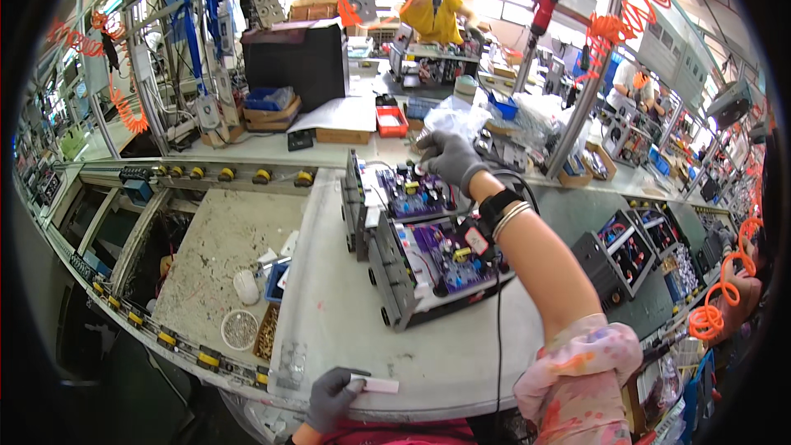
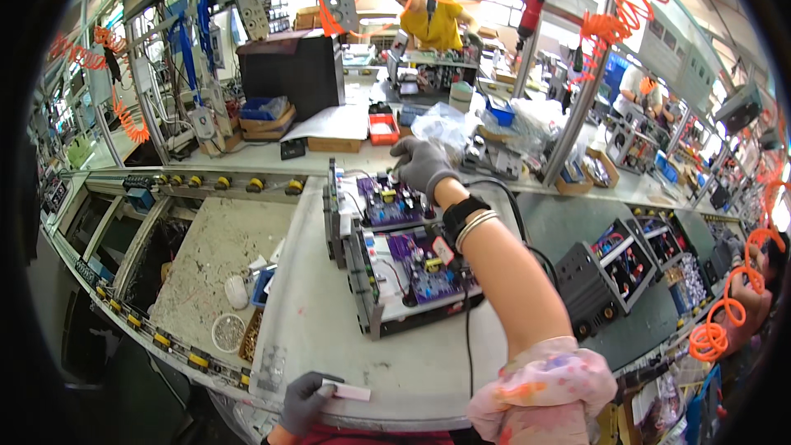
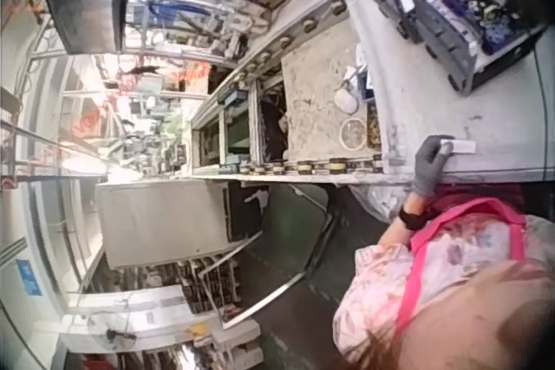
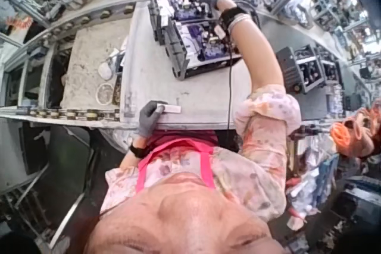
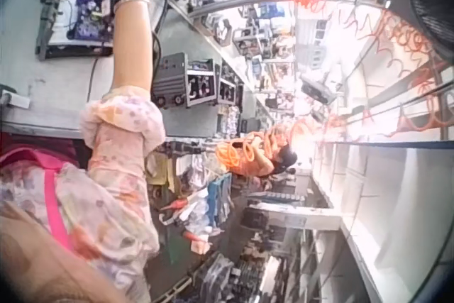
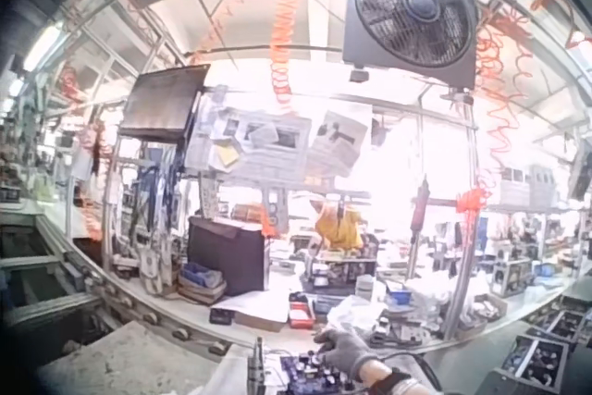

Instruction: Assembling front panels and cleaning internal components of welding machines.

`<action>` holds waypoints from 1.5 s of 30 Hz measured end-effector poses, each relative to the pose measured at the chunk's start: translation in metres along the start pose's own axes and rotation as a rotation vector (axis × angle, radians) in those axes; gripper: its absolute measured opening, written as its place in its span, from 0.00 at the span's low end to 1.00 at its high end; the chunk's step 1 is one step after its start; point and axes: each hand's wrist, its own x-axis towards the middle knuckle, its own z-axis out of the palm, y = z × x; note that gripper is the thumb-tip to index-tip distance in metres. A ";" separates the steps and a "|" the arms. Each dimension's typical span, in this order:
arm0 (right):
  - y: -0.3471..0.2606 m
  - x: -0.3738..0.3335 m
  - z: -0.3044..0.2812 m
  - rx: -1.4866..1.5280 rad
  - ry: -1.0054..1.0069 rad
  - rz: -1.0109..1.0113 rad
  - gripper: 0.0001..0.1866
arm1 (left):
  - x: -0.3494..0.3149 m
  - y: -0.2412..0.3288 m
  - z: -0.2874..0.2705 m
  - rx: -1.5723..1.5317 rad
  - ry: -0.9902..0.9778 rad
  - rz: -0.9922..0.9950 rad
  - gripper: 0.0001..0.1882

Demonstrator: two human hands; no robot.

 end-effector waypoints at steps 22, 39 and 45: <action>-0.022 0.020 0.028 -0.378 0.384 0.147 0.22 | 0.000 0.003 0.000 0.023 0.003 -0.007 0.09; -0.079 -0.293 0.079 -0.033 -0.382 -0.246 0.13 | 0.000 0.068 0.006 0.428 -0.222 0.408 0.08; -0.072 -0.307 0.078 -0.063 -0.317 -0.313 0.10 | -0.004 0.066 0.016 0.426 -0.174 0.538 0.08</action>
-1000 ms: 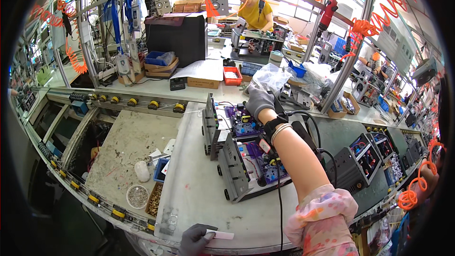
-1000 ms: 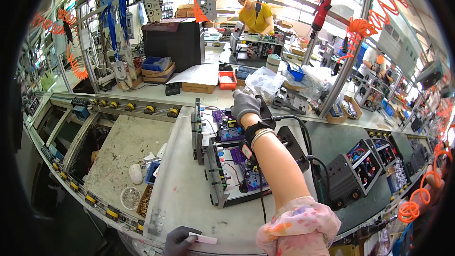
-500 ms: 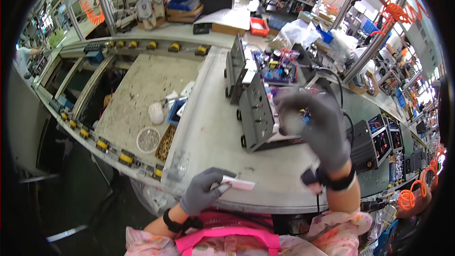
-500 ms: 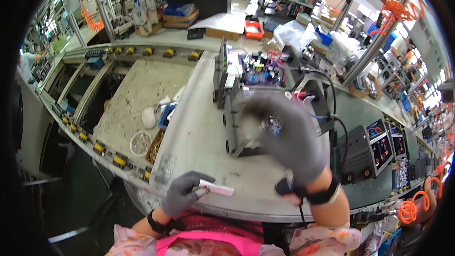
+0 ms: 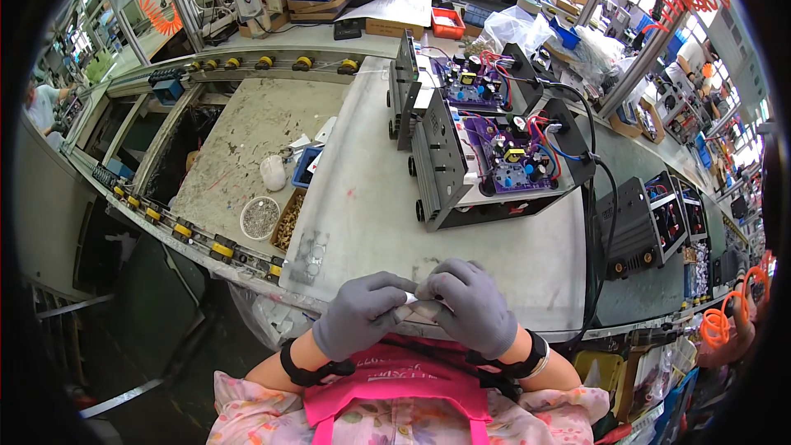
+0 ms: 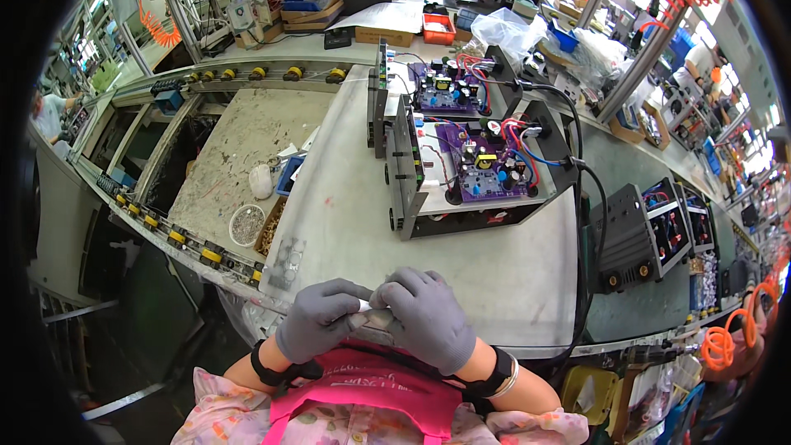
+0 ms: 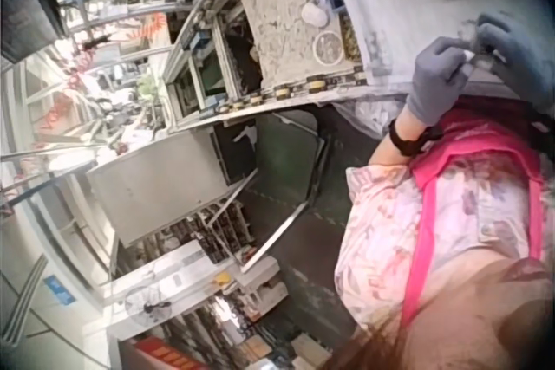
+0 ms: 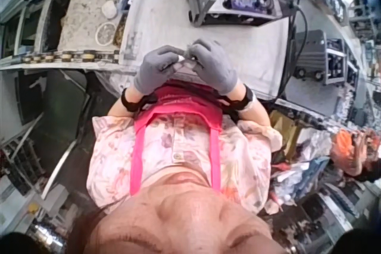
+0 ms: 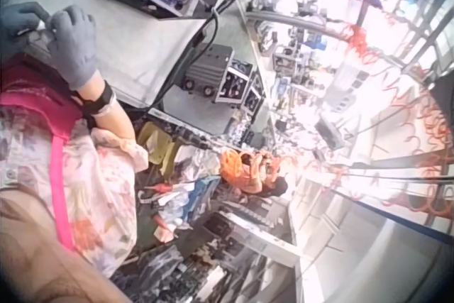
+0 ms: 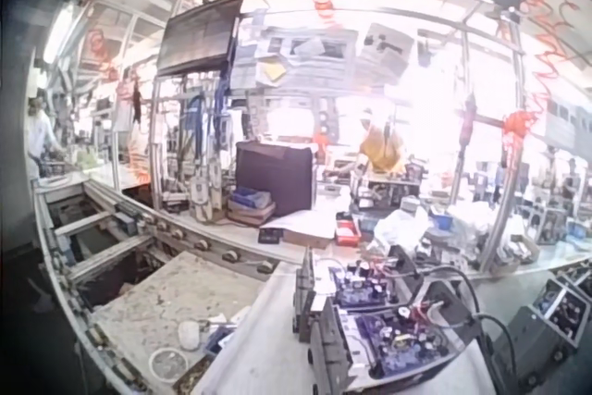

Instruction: Assembling front panels and cleaning internal components of welding machines.

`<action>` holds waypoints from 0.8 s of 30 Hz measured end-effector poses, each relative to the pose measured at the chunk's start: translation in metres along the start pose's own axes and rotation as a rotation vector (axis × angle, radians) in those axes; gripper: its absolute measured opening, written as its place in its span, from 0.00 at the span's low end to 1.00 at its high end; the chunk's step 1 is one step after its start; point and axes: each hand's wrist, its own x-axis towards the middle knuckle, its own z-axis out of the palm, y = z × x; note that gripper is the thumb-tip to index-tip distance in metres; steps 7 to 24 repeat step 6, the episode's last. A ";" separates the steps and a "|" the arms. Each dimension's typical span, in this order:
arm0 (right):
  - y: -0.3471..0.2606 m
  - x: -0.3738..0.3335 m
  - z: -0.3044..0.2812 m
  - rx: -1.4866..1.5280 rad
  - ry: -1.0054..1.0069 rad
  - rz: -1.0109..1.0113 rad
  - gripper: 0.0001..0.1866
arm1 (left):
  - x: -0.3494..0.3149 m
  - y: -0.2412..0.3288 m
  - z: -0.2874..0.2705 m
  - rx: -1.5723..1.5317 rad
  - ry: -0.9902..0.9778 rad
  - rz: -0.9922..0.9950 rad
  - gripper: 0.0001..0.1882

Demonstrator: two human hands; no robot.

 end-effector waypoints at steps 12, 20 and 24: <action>0.001 -0.007 0.003 -0.142 0.077 -0.100 0.13 | -0.002 0.002 0.004 0.050 -0.005 -0.056 0.09; 0.001 -0.007 0.003 -0.142 0.077 -0.100 0.13 | -0.002 0.002 0.004 0.050 -0.005 -0.056 0.09; 0.001 -0.007 0.003 -0.142 0.077 -0.100 0.13 | -0.002 0.002 0.004 0.050 -0.005 -0.056 0.09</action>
